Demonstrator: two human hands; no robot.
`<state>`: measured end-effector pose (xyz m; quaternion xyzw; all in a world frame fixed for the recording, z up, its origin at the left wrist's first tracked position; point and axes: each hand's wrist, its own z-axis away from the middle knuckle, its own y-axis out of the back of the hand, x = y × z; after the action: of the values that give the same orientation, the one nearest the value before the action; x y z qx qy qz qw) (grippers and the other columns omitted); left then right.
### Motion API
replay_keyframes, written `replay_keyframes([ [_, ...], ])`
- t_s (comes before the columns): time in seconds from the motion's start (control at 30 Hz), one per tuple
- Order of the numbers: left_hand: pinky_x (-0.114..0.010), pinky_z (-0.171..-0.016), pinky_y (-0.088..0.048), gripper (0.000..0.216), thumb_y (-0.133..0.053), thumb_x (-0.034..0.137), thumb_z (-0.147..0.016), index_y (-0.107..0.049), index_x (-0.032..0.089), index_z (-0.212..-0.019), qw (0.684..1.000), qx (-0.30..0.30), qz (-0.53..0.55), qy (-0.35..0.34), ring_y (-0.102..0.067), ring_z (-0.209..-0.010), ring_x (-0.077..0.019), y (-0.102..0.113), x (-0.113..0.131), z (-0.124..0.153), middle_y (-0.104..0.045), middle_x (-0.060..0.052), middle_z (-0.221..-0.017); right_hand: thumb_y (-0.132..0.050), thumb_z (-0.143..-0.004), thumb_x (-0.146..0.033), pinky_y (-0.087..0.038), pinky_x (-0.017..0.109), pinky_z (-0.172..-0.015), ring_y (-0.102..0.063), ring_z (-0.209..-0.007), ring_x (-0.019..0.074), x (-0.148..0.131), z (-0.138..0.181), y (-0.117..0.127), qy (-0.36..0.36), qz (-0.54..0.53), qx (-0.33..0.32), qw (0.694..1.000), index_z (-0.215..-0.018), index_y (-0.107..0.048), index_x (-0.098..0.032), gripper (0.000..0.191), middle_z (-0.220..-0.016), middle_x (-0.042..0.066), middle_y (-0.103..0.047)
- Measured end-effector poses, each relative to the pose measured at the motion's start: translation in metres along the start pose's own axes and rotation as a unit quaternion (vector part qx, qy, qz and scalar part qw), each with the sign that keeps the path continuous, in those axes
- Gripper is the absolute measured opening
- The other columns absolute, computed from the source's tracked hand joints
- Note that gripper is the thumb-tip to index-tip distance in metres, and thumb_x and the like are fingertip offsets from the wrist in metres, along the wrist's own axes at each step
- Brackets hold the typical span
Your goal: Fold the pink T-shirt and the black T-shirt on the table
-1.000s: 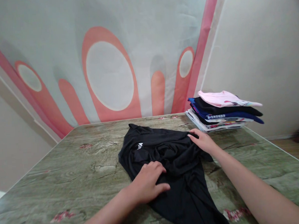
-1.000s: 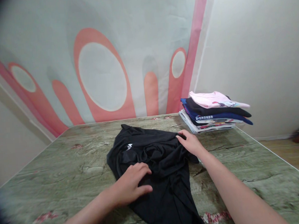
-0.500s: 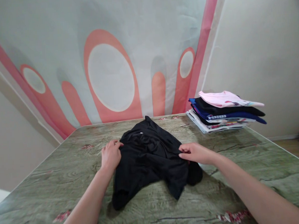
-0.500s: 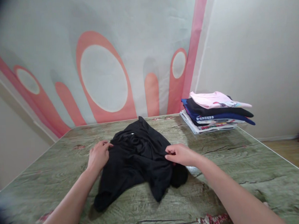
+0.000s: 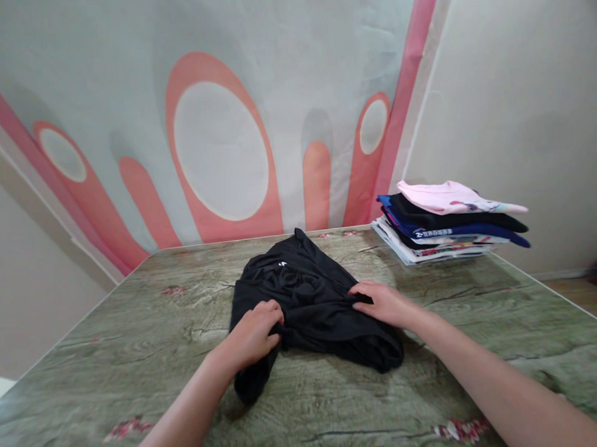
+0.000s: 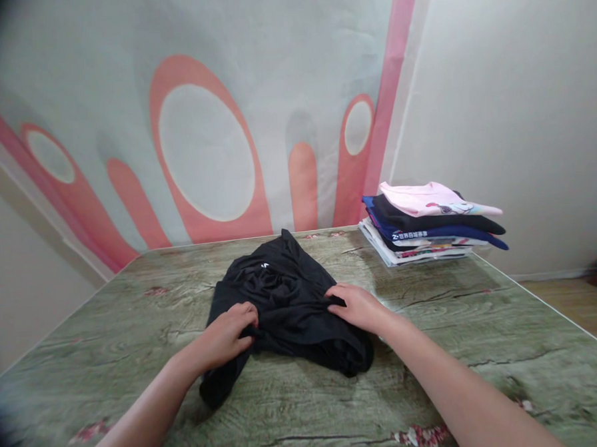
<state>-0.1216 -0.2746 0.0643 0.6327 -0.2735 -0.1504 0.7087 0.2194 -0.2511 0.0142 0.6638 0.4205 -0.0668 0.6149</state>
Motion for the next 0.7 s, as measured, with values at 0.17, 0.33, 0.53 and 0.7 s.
replay_keyframes([
  [0.17,-0.031,-0.079,-0.040,0.023,-0.047,0.006,-0.069,-0.056,0.023,-0.083,0.985,0.106,-0.091,0.104,-0.057,-0.090,-0.0211,-0.004,-0.052,-0.012,-0.060,-0.003,-0.088,-0.049,-0.083,-0.030,-0.044,0.036,-0.084,-0.060,-0.091,0.0216,0.039,-0.003,0.011,-0.111,0.022,0.136,0.984,-0.093,-0.063,-0.022,0.019,-0.095,0.004,-0.067],
  [0.33,-0.033,-0.075,-0.040,0.021,-0.044,0.006,-0.070,-0.059,0.021,-0.072,0.930,0.201,-0.143,0.271,-0.058,-0.092,-0.0240,0.001,-0.119,0.009,-0.062,-0.004,-0.088,-0.047,-0.080,-0.028,-0.043,0.035,-0.084,-0.057,-0.089,0.0212,0.068,-0.001,0.018,-0.150,0.069,0.194,0.967,-0.086,-0.061,-0.020,0.016,-0.091,0.005,-0.062],
  [0.53,-0.030,-0.083,-0.043,0.018,-0.042,0.013,-0.077,-0.059,0.021,-0.077,0.930,0.297,-0.049,0.212,-0.057,-0.093,-0.0211,0.012,-0.095,0.006,-0.063,-0.004,-0.092,-0.048,-0.084,-0.024,-0.041,0.035,-0.087,-0.053,-0.096,0.0227,0.022,-0.001,0.015,-0.041,0.123,0.216,0.968,-0.089,-0.056,-0.021,0.010,-0.098,0.007,-0.057],
  [0.7,-0.035,-0.089,-0.041,0.030,-0.052,0.036,-0.086,-0.059,0.022,-0.111,0.984,0.174,0.016,0.043,-0.056,-0.101,-0.0236,-0.012,0.001,-0.019,-0.063,-0.007,-0.106,-0.056,-0.085,-0.033,-0.037,0.040,-0.089,-0.051,-0.101,0.0260,-0.026,0.000,0.001,0.037,0.163,0.165,0.972,-0.101,-0.058,-0.022,0.020,-0.105,0.008,-0.060],
])
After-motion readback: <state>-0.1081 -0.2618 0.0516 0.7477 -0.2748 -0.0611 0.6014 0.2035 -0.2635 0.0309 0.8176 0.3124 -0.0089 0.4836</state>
